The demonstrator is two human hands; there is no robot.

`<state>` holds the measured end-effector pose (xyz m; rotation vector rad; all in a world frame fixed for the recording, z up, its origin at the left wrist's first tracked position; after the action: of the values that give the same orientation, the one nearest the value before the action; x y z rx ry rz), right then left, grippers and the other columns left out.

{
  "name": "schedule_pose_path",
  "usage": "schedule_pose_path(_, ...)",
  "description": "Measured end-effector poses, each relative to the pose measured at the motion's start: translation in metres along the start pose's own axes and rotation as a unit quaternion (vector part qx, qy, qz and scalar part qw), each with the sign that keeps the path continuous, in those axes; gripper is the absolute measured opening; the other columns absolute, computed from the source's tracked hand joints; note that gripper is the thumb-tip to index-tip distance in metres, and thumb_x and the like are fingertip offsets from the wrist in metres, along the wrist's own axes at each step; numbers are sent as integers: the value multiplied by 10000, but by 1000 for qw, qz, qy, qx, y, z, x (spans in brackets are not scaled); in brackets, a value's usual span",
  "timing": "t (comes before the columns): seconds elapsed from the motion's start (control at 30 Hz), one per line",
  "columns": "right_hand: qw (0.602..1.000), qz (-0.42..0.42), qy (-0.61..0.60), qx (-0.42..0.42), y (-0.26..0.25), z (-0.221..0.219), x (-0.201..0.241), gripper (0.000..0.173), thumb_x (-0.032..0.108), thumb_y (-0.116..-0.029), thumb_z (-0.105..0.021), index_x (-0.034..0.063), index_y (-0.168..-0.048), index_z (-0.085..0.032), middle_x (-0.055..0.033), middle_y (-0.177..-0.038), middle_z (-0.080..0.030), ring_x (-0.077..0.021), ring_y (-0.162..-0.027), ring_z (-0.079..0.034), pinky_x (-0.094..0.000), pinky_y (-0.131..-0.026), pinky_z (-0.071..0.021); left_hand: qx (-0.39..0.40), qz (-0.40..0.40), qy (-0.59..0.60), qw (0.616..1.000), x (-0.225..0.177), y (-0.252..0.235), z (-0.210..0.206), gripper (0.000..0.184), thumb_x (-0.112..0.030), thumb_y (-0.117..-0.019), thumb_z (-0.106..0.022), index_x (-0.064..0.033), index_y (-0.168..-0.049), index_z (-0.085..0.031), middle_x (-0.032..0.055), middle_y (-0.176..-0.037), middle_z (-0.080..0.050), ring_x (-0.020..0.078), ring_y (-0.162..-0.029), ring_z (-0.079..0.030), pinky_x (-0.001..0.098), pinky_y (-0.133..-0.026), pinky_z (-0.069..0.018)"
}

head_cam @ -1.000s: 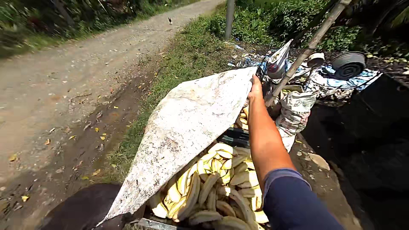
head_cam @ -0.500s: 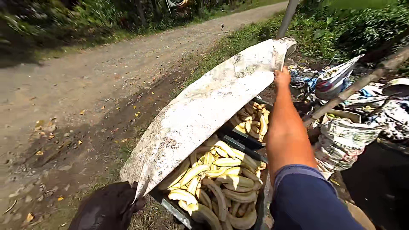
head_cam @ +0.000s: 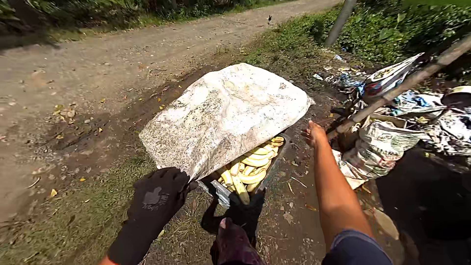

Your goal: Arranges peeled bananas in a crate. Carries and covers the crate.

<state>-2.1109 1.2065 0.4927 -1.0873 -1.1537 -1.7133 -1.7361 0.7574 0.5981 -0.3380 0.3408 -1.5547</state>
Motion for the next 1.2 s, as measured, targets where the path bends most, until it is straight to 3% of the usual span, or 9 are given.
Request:
schedule_pose_path(0.23, 994, 102, -13, 48, 10, -64, 16, 841, 210, -1013, -662, 1, -1622, -120, -260, -1595, -367, -347, -1465, -407, -497, -1196, -355, 111, 66, -55, 990, -28, 38, 9, 362, -464, -959, -627, -124, -936, -749, 168, -934, -717, 438, -939, -695, 634, -726, -533)
schedule_pose_path(0.37, 992, 93, -77, 32, 0, -68, 25, 967, -113, -864, -682, 73, -1630, -122, -255, -1568, -397, -387, -1371, -505, -558, -1059, -494, 178, 147, -52, 972, -28, 72, -22, 344, -467, -964, -619, -152, -980, -757, 147, -962, -720, 413, -947, -690, 617, -737, -535)
schedule_pose_path(0.6, 995, 87, -1, 55, -36, -1, -7, 977, -73, -864, -727, 134, -1632, -160, -272, -1498, -459, -405, -1184, -621, -570, -907, -563, 252, 231, 16, 939, -113, 113, -60, 423, -522, -961, -601, -129, -1036, -738, 145, -1022, -723, 408, -1006, -684, 618, -794, -536)
schedule_pose_path(0.77, 994, 109, -4, -9, -77, 28, -40, 1075, -185, -753, -731, 52, -1618, -138, -260, -1538, -426, -345, -1306, -566, -476, -1000, -548, 348, 214, 100, 907, -170, 120, -104, 385, -482, -985, -556, -145, -1098, -703, 149, -1138, -695, 418, -1091, -646, 653, -838, -506)
schedule_pose_path(0.83, 997, 77, -17, 0, -87, 37, -67, 1012, -64, -867, -732, 84, -1630, -84, -261, -1534, -429, -346, -1296, -573, -494, -1002, -544, 367, 211, 177, 888, -187, 134, -122, 452, -547, -934, -626, -161, -1159, -694, 149, -1185, -679, 409, -1118, -635, 664, -866, -499)
schedule_pose_path(0.9, 998, 42, -36, 39, -78, 38, -84, 869, 207, -1010, -667, 142, -1634, -65, -223, -1473, -491, -296, -1186, -634, -469, -928, -580, 345, 239, 297, 858, -184, 146, -136, 559, -624, -857, -689, -197, -1218, -681, 108, -1162, -687, 329, -1071, -659, 605, -883, -530)
schedule_pose_path(1.0, 991, -29, -85, 99, -42, 36, -117, 671, 518, -1075, -447, 231, -1614, -167, -173, -1344, -582, -276, -1025, -670, -483, -797, -589, 109, 337, 560, 749, -140, 150, -142, 458, -549, -921, -665, -128, -1099, -645, 4, -815, -621, 119, -696, -597, 344, -641, -526)
schedule_pose_path(1.1, 977, -108, -131, 129, -3, 38, -172, 641, 593, -1074, -348, 196, -1572, -270, -140, -1356, -601, -250, -1091, -674, -437, -864, -578, -17, 521, 557, 647, -70, 173, -162, 552, -452, -1025, -529, -56, -1405, -470, 107, -1120, -617, 166, -929, -608, 363, -788, -534)
schedule_pose_path(1.2, 962, -175, -161, 134, 25, 34, -225, 674, 607, -1070, -333, 162, -1571, -266, -140, -1355, -607, -218, -1089, -674, -389, -877, -571, -57, 618, 619, 481, -32, 188, -226, 651, -543, -1056, -428, -163, -1573, -317, 183, -1399, -554, 310, -1155, -623, 484, -898, -546)
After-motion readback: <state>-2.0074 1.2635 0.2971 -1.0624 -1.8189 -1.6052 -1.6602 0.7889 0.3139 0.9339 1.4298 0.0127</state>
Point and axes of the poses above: each hand's wrist, its own y-axis away from the middle knuckle, its own z-axis out of the back of the hand, x = y × z, the point moved 10 cm from there along -y, towards the middle knuckle
